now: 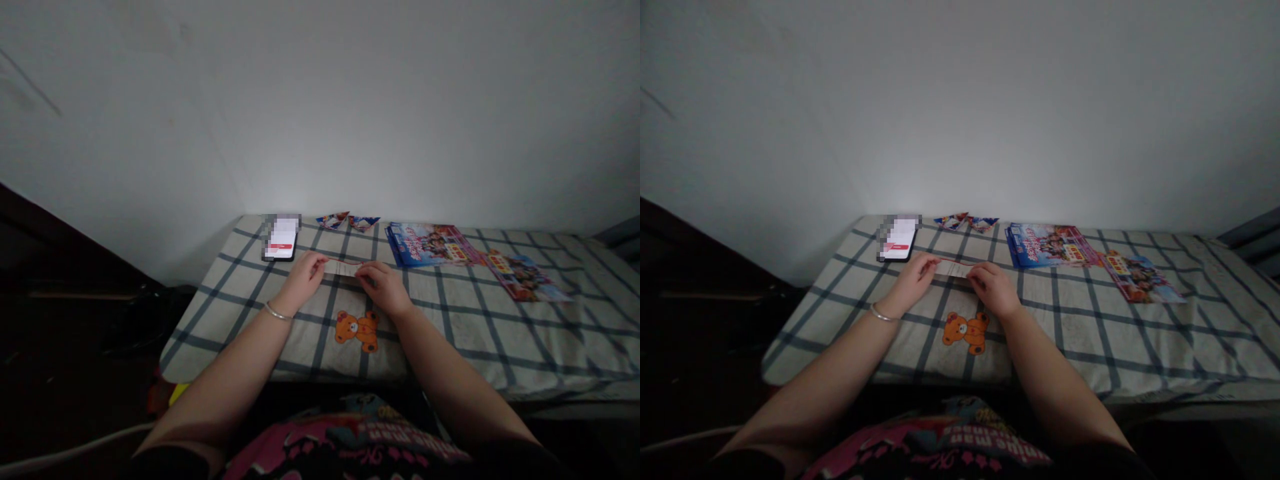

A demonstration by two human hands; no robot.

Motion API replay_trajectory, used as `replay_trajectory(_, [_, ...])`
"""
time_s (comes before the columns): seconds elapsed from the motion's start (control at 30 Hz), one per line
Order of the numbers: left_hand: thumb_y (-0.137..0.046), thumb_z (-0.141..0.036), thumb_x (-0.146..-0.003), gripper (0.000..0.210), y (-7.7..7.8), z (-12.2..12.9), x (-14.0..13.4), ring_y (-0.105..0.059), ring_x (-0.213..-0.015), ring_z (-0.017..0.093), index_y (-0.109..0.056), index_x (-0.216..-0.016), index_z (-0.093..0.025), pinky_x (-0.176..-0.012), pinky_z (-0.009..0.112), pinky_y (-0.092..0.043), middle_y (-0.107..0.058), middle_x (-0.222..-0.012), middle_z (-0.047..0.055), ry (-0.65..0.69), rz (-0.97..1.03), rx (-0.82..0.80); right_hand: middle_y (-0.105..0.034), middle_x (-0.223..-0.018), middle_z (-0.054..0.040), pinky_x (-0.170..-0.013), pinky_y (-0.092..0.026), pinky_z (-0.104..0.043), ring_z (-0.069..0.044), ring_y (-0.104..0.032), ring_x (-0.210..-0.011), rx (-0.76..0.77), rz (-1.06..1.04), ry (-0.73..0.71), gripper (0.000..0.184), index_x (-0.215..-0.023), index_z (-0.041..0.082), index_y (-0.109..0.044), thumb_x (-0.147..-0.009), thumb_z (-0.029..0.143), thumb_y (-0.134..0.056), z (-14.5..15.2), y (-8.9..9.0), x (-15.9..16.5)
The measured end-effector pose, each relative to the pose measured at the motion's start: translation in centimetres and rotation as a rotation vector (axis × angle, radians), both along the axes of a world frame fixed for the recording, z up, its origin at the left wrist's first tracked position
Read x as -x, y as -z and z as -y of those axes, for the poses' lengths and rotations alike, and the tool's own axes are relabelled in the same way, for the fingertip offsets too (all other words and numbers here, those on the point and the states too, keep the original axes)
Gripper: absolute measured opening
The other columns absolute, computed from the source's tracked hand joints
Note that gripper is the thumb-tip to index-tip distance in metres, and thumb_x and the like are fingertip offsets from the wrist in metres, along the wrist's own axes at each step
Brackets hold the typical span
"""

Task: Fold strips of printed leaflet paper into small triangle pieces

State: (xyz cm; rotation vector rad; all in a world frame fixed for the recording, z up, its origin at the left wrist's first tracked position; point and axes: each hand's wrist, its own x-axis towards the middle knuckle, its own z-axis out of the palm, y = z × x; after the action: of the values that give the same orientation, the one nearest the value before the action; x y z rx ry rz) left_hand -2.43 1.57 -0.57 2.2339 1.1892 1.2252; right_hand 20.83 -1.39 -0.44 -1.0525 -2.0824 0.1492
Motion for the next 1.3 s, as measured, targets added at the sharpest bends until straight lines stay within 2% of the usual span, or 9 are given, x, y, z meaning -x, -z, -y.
replay_trajectory(0.3, [-0.051, -0.004, -0.078, 0.038, 1.4, -0.8, 0.0, -0.060, -0.081, 0.012, -0.054, -0.114, -0.017, -0.075, 0.027, -0.052, -0.058, -0.105, 0.006, -0.053, 0.152, 0.130, -0.067, -0.100, -0.0076, -0.086, -0.052, -0.039, -0.021, -0.060, -0.095, 0.039, 0.194, -0.063, 0.019, -0.091, 0.021, -0.069, -0.086, 0.010, -0.055, -0.7, 0.6, 0.2])
replay_trajectory(0.5, [-0.054, -0.007, -0.078, 0.063, 1.7, -1.1, 0.2, -0.060, -0.071, 0.007, -0.037, -0.137, -0.019, -0.075, 0.027, -0.052, -0.056, -0.124, 0.011, -0.024, 0.301, 0.258, -0.067, -0.101, -0.0074, -0.089, -0.051, -0.040, -0.021, -0.060, -0.096, 0.087, 0.204, -0.043, 0.022, -0.089, 0.020, -0.070, -0.083, 0.006, -0.055, -1.2, 1.2, 0.5])
replay_trajectory(0.67, [-0.053, -0.012, -0.082, 0.062, 1.2, -0.9, 0.0, -0.065, -0.090, 0.015, -0.034, -0.141, -0.016, -0.083, 0.030, -0.052, -0.067, -0.104, 0.007, 0.068, 0.294, 0.350, -0.066, -0.108, -0.0075, -0.096, -0.049, -0.042, -0.022, -0.058, -0.108, 0.075, 0.150, -0.049, 0.021, -0.094, 0.021, -0.069, -0.083, 0.009, -0.056, -1.3, 1.3, 0.7])
replay_trajectory(0.8, [-0.051, -0.015, -0.085, 0.037, 0.4, -0.2, -1.1, -0.063, -0.102, 0.019, -0.055, -0.121, -0.017, -0.090, 0.034, -0.052, -0.065, -0.113, 0.008, 0.021, 0.142, 0.283, -0.064, -0.118, -0.0101, -0.106, -0.042, -0.047, -0.026, -0.049, -0.124, 0.101, 0.098, 0.005, 0.035, -0.117, 0.019, -0.061, -0.083, 0.013, -0.056, -1.2, 1.2, 0.7])
replay_trajectory(0.87, [-0.049, -0.016, -0.087, 0.030, -0.2, 0.3, -2.0, -0.063, -0.097, 0.019, -0.058, -0.116, -0.018, -0.088, 0.036, -0.053, -0.067, -0.106, 0.006, -0.018, -0.006, 0.225, -0.062, -0.123, -0.0116, -0.105, -0.042, -0.048, -0.026, -0.051, -0.123, 0.145, 0.039, 0.044, 0.046, -0.129, 0.019, -0.052, -0.084, 0.018, -0.057, -1.1, 1.3, 0.6])
replay_trajectory(1.0, [-0.046, -0.011, -0.088, 0.035, -1.8, 1.4, -3.9, -0.058, -0.109, 0.020, -0.056, -0.120, -0.020, -0.097, 0.036, -0.048, -0.062, -0.116, 0.006, 0.053, -0.238, 0.041, -0.062, -0.126, -0.0105, -0.102, -0.043, -0.048, -0.025, -0.056, -0.117, 0.270, -0.126, 0.081, 0.070, -0.148, 0.022, -0.026, -0.086, 0.027, -0.058, -0.9, 1.3, 0.6])
replay_trajectory(1.1, [-0.047, -0.010, -0.086, 0.037, -2.5, 1.3, -4.8, -0.057, -0.110, 0.020, -0.056, -0.121, -0.021, -0.098, 0.036, -0.048, -0.058, -0.122, 0.006, 0.102, -0.373, 0.008, -0.057, -0.133, -0.0140, -0.101, -0.044, -0.047, -0.026, -0.056, -0.120, 0.384, -0.202, 0.113, 0.082, -0.152, 0.020, -0.014, -0.084, 0.030, -0.059, -0.9, 0.7, 1.0])
replay_trajectory(1.2, [-0.051, -0.006, -0.081, 0.035, -2.2, 0.7, -5.1, -0.058, -0.107, 0.021, -0.060, -0.112, -0.020, -0.097, 0.036, -0.049, -0.059, -0.119, 0.006, 0.114, -0.428, 0.054, -0.053, -0.136, -0.0194, -0.103, -0.041, -0.047, -0.029, -0.053, -0.123, 0.463, -0.112, 0.176, 0.081, -0.150, 0.013, -0.022, -0.080, 0.026, -0.061, -1.2, 0.0, 1.8])
replay_trajectory(1.3, [-0.051, -0.004, -0.078, 0.036, -1.2, 0.3, -4.9, -0.058, -0.107, 0.023, -0.060, -0.112, -0.016, -0.099, 0.040, -0.047, -0.062, -0.111, 0.008, 0.028, -0.381, 0.077, -0.054, -0.135, -0.0190, -0.103, -0.041, -0.048, -0.030, -0.053, -0.123, 0.493, -0.028, 0.188, 0.076, -0.146, 0.012, -0.031, -0.079, 0.028, -0.062, -1.8, -0.1, 2.5])
